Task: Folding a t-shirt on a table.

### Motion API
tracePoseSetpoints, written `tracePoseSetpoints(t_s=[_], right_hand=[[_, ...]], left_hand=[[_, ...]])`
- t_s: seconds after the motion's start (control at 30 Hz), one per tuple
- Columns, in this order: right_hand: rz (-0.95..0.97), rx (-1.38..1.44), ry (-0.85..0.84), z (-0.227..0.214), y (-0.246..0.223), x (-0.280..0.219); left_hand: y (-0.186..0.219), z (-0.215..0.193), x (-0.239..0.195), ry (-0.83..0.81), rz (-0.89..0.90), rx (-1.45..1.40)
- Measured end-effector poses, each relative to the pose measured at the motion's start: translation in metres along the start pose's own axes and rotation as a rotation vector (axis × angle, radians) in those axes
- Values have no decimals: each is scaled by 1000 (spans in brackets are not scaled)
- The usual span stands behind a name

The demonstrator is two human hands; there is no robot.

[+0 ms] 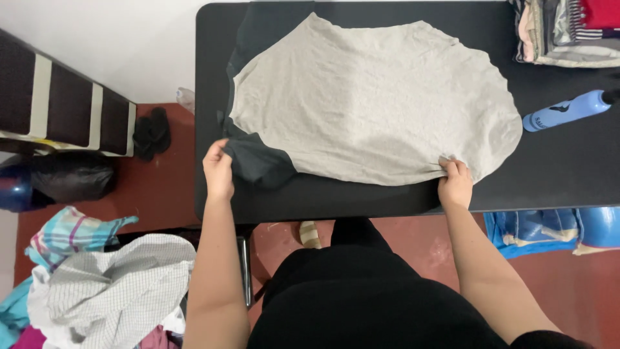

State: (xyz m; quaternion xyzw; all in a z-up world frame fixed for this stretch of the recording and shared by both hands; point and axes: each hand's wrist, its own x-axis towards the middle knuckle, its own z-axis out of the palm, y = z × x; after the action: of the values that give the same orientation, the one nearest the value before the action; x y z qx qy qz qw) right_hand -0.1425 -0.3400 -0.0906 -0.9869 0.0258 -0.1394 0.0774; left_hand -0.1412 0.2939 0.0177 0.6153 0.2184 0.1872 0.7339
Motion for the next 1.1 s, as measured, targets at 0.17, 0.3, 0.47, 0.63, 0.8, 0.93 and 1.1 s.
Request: tracePoseSetpoints(t_s=[0.17,0.3,0.47,0.63,0.8,0.93,1.1], right_hand=[[9,-29,-30,0,3,3],[3,-86,-110,-18,-5,2],[68,-108,-268,-34,-6,22],[-224,43,-341,-32,-12,60],[-234,-112,-305,9,10,76],[466,-90,-334,17,57,82],[682,-227,167,50,67,101]], left_hand=[[-56,10,16,-157,-145,-372],[-21,19,-41,-233,60,548],[-46,-10,-73,-196,247,725],[-29,-15,-70,-99,138,750],[-46,-23,-46,-205,288,974],[-47,-11,-42,-117,260,1233],[-61,-5,-34,-39,160,1324]])
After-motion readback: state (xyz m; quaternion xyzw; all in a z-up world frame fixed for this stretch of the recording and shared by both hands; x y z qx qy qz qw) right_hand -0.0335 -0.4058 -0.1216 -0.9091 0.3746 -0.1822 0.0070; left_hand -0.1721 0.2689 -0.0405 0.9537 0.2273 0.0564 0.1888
